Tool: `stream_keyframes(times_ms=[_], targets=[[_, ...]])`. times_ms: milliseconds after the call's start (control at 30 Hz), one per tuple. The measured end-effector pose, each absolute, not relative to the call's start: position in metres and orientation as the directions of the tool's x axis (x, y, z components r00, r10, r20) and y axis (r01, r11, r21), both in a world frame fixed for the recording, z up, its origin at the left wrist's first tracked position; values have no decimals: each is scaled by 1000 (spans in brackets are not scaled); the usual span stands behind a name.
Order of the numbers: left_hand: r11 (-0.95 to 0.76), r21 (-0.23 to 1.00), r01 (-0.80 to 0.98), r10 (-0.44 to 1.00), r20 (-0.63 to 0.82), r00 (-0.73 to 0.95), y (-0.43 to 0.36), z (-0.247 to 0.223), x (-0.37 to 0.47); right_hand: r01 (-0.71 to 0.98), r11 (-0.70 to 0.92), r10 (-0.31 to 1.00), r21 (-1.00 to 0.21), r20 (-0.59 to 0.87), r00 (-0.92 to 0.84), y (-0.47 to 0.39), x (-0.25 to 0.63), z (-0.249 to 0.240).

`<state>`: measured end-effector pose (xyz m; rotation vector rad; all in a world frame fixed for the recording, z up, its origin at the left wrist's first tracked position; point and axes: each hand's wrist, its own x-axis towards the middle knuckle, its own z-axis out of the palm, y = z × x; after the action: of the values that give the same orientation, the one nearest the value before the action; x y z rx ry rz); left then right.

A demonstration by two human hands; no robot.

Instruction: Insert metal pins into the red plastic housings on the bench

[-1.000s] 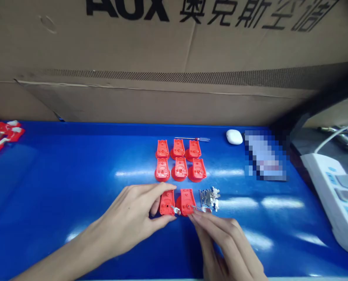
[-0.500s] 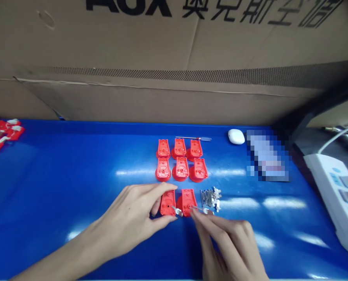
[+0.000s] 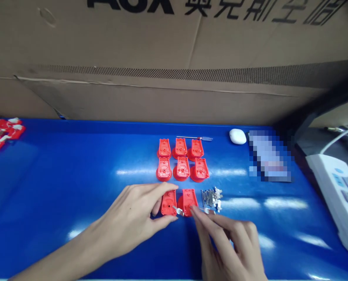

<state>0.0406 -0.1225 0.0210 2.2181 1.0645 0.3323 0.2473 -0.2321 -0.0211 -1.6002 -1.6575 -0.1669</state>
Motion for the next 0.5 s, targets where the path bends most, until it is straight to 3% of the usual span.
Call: stream_keyframes(times_ms=[300, 500], targets=[[-464, 640, 612, 772, -47, 634, -123, 19, 40, 940, 111, 814, -321, 573, 100, -236, 247, -21], [-484, 642, 594, 762, -24, 647, -123, 17, 39, 868, 207, 710, -451, 680, 184, -237, 247, -3]])
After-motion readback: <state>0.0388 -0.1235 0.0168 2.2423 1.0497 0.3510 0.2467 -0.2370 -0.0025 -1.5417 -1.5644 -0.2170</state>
